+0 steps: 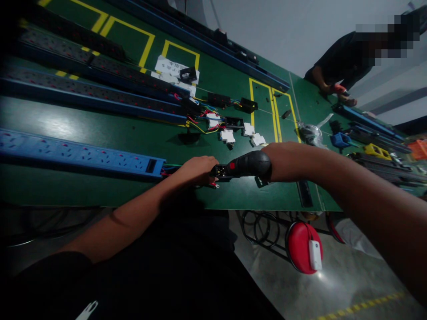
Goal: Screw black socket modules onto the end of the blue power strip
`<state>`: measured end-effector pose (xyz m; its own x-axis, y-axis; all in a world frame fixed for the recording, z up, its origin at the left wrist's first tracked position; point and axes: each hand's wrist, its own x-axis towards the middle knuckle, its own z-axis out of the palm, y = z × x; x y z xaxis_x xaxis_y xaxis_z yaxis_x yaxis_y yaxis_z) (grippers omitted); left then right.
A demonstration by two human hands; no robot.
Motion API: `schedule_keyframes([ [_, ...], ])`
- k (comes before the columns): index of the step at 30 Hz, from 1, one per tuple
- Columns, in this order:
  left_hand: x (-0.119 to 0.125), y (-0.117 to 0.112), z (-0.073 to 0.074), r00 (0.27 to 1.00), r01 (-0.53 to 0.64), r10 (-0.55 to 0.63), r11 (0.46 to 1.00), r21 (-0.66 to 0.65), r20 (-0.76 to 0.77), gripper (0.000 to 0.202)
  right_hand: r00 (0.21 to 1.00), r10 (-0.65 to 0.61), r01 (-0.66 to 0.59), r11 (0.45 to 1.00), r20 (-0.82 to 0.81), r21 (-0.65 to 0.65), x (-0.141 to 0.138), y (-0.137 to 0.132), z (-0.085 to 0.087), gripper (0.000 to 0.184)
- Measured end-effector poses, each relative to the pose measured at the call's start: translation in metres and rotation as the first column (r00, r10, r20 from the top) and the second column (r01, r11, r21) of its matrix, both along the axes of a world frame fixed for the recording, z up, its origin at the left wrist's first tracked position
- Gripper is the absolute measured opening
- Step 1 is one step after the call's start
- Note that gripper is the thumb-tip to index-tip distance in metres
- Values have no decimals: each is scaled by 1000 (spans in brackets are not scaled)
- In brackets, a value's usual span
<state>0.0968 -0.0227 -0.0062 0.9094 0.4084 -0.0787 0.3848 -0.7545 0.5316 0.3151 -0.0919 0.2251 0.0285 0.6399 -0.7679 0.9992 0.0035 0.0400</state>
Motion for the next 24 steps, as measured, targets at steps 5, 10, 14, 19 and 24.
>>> schedule_keyframes([
  [5,0,1,-1,1000,2,-2,1000,-5,-1,44,996,6,-7,1000,-87,-11,-3,3,3,25],
  [10,1,1,-3,1000,2,-2,1000,-25,-11,45,999,-19,19,999,-27,-26,-15,9,8,28],
  [14,1,0,-4,1000,-2,2,1000,-31,1,44,1000,-14,14,1000,-13,-26,-19,11,9,24],
  [19,0,1,-4,1000,1,0,1000,-29,21,44,999,19,-18,999,49,-29,-15,11,5,19],
  [24,2,1,-8,1000,5,-5,1000,-11,15,43,995,53,-50,998,79,-38,-12,14,0,20],
])
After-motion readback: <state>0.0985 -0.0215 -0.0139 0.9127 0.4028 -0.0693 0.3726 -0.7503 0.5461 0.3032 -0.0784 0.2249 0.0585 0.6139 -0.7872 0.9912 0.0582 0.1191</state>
